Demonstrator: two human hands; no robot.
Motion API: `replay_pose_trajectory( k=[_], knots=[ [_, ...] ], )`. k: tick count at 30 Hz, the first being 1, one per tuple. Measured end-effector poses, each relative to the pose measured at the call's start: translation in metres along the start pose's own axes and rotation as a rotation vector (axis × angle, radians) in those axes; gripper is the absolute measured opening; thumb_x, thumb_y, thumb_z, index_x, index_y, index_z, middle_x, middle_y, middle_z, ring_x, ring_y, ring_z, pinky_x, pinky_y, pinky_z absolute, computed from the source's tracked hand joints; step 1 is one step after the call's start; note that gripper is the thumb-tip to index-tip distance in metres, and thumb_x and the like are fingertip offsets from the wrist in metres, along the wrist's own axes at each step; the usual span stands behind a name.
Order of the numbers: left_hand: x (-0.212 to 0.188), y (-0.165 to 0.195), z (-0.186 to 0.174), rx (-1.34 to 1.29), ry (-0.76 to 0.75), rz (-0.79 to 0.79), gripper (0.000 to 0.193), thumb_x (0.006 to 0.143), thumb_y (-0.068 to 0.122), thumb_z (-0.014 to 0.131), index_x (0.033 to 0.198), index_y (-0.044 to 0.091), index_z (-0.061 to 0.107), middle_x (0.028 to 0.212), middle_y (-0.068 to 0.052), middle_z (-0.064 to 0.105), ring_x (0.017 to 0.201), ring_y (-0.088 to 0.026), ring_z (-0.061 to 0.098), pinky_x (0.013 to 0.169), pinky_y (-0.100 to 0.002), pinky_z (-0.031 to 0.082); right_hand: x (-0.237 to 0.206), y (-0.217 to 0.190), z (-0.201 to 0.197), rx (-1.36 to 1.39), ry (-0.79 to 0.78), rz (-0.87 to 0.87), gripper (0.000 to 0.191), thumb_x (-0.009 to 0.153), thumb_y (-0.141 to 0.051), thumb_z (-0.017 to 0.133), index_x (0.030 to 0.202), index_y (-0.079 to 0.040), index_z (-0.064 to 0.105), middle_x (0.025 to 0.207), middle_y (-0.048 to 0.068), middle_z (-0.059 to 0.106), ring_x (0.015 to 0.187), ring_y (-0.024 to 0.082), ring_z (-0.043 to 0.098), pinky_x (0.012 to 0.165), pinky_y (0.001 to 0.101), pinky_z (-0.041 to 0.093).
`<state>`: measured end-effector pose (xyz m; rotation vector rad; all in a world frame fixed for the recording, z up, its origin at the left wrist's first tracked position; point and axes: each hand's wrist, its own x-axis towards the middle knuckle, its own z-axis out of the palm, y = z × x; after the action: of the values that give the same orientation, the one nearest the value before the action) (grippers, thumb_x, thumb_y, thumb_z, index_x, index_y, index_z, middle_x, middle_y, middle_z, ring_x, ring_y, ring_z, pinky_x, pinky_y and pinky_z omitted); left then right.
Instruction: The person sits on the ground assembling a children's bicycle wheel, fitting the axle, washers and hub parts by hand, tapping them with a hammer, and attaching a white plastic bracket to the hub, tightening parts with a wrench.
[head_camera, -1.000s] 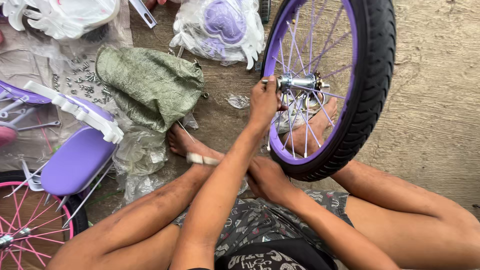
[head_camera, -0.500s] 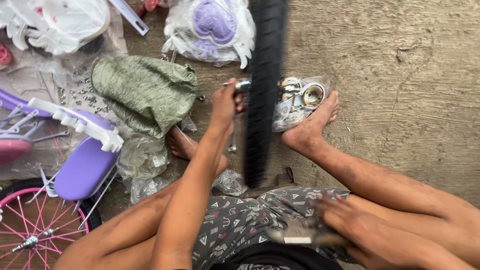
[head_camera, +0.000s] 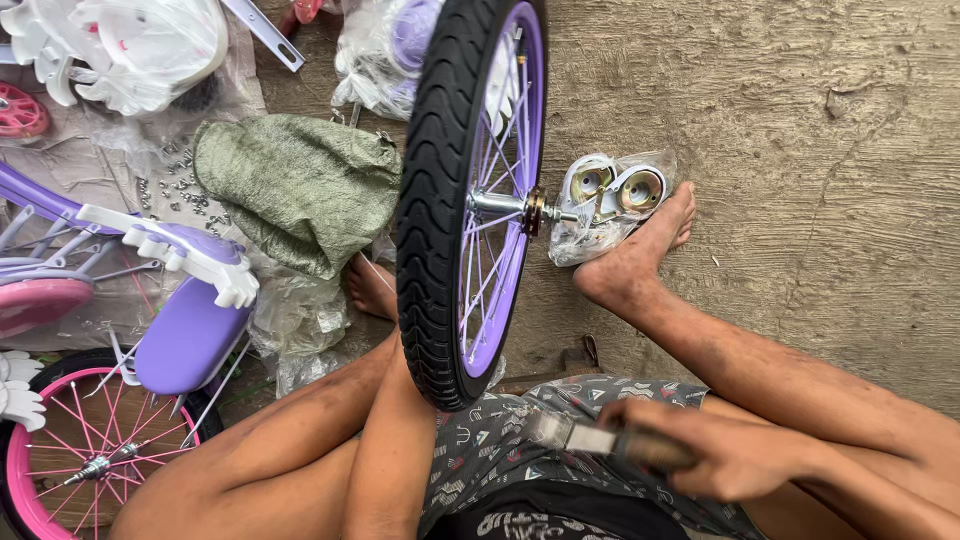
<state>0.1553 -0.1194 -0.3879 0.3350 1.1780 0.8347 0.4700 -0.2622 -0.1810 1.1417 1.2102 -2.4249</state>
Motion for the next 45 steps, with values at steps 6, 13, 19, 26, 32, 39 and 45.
replay_pose_trajectory(
  k=[6,13,19,26,32,39,45],
  knots=[
    [0.0,-0.011,0.007,-0.005,0.013,-0.012,0.036,0.111,0.031,0.051,0.111,0.0,0.069,0.078,-0.001,0.059,0.062,-0.011,0.054,0.058,-0.028,0.048,0.032,0.042,-0.014,0.361,0.493,-0.336,0.099,0.075,-0.003,0.065,0.162,-0.005,0.017,0.169,0.011,0.024,0.156,0.022,0.02,0.122,0.0361,0.018],
    [-0.008,-0.021,0.014,-0.004,0.014,-0.035,0.036,0.111,0.032,0.051,0.111,0.0,0.069,0.079,-0.001,0.059,0.063,-0.011,0.055,0.059,-0.028,0.048,0.073,0.067,0.024,0.856,0.335,-0.578,0.098,0.077,-0.018,0.067,0.161,-0.011,0.018,0.158,0.018,0.043,0.149,0.028,0.042,0.12,0.0388,0.031],
    [-0.02,-0.024,0.005,-0.01,0.019,-0.037,0.037,0.111,0.032,0.05,0.11,0.0,0.069,0.08,-0.001,0.06,0.064,-0.011,0.056,0.059,-0.028,0.049,0.038,0.056,0.004,0.712,0.142,-0.421,0.081,0.071,-0.008,0.067,0.147,0.007,0.046,0.144,0.024,0.061,0.139,0.031,0.055,0.119,0.0362,0.038],
    [-0.029,-0.02,0.011,-0.017,0.014,-0.025,0.038,0.111,0.033,0.05,0.11,0.0,0.069,0.081,-0.002,0.061,0.065,-0.011,0.056,0.06,-0.028,0.049,0.018,0.083,0.0,0.688,0.247,0.171,0.085,0.07,-0.004,0.067,0.152,-0.001,0.043,0.143,0.02,0.059,0.126,0.039,0.048,0.103,0.048,0.041],
    [-0.025,-0.012,0.009,-0.012,0.015,-0.024,0.038,0.111,0.033,0.05,0.11,0.0,0.069,0.082,-0.002,0.061,0.066,-0.011,0.057,0.061,-0.027,0.05,0.04,0.095,0.049,1.018,0.24,-0.26,0.086,0.063,-0.002,0.056,0.148,0.008,0.041,0.151,0.023,0.054,0.144,0.032,0.049,0.12,0.0392,0.034],
    [-0.022,-0.019,0.014,-0.022,0.005,-0.031,0.039,0.111,0.033,0.049,0.11,-0.001,0.069,0.083,-0.002,0.062,0.067,-0.01,0.058,0.062,-0.027,0.05,0.045,0.068,0.084,0.865,0.412,-0.307,0.077,0.068,-0.008,0.06,0.142,0.008,0.05,0.141,0.021,0.06,0.136,0.029,0.055,0.114,0.0401,0.039],
    [-0.023,-0.028,0.013,-0.004,-0.011,-0.025,0.039,0.111,0.034,0.049,0.109,-0.001,0.068,0.084,-0.002,0.063,0.068,-0.01,0.059,0.063,-0.027,0.05,0.063,0.065,0.073,0.766,0.42,-0.408,0.069,0.075,-0.013,0.062,0.141,0.003,0.051,0.133,0.018,0.064,0.127,0.028,0.06,0.11,0.0409,0.046]
  ],
)
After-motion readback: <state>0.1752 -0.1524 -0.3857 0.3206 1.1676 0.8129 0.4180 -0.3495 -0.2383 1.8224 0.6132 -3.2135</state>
